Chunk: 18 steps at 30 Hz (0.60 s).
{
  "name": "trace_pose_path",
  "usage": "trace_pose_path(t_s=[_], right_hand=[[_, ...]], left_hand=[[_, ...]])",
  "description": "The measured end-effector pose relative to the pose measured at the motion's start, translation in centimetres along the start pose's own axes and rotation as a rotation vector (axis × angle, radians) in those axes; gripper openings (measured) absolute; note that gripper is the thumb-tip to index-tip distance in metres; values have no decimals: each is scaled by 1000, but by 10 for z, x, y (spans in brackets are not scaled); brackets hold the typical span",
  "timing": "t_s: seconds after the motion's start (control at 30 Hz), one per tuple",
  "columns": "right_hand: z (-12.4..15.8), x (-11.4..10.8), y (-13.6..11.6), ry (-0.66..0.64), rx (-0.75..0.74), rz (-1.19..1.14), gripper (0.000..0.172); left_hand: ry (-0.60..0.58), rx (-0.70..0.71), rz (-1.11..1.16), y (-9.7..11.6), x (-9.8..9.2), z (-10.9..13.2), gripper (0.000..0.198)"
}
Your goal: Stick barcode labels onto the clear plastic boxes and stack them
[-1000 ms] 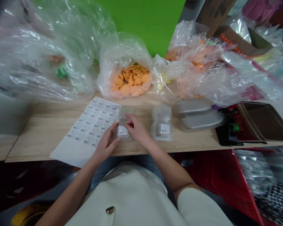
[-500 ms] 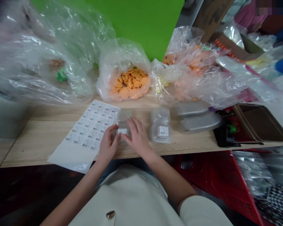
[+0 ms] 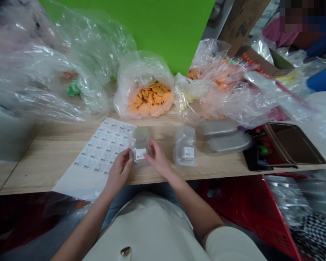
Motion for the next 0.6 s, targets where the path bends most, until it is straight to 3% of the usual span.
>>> trace_pose_path(t_s=[0.1, 0.17, 0.27, 0.33, 0.4, 0.47, 0.53, 0.6], right_hand=[[5, -4, -20, -126, -167, 145, 88], [6, -5, -33, -149, -293, 291, 96], [4, 3, -48, -208, -412, 387, 74], [2, 5, -58, -194, -443, 345, 62], [4, 2, -70, -157, -453, 251, 62], [11, -3, -81, -153, -472, 166, 65], [21, -13, -92, -152, -520, 142, 66], [31, -29, -100, -141, -579, 195, 67]], left_hand=[[-38, 46, -19, -4, 6, -3, 41], [3, 59, -16, -1, 0, -5, 39], [175, -8, -42, 9, -28, -5, 35], [248, -191, 29, 16, -46, -2, 35], [136, -444, 262, 22, -48, 4, 40], [-86, -642, 520, 36, -36, 12, 43], [-216, -686, 630, 52, -25, 14, 41], [-233, -599, 575, 63, -15, 11, 30]])
Point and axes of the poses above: each hand's wrist, its own z-axis away from the middle knuckle, its own x-axis out of the palm, y = z × x, the point moved 6 cm from there along -z, towards the middle knuckle, and after that the axes turned 15 degrees about y, right-handed, at the moved point
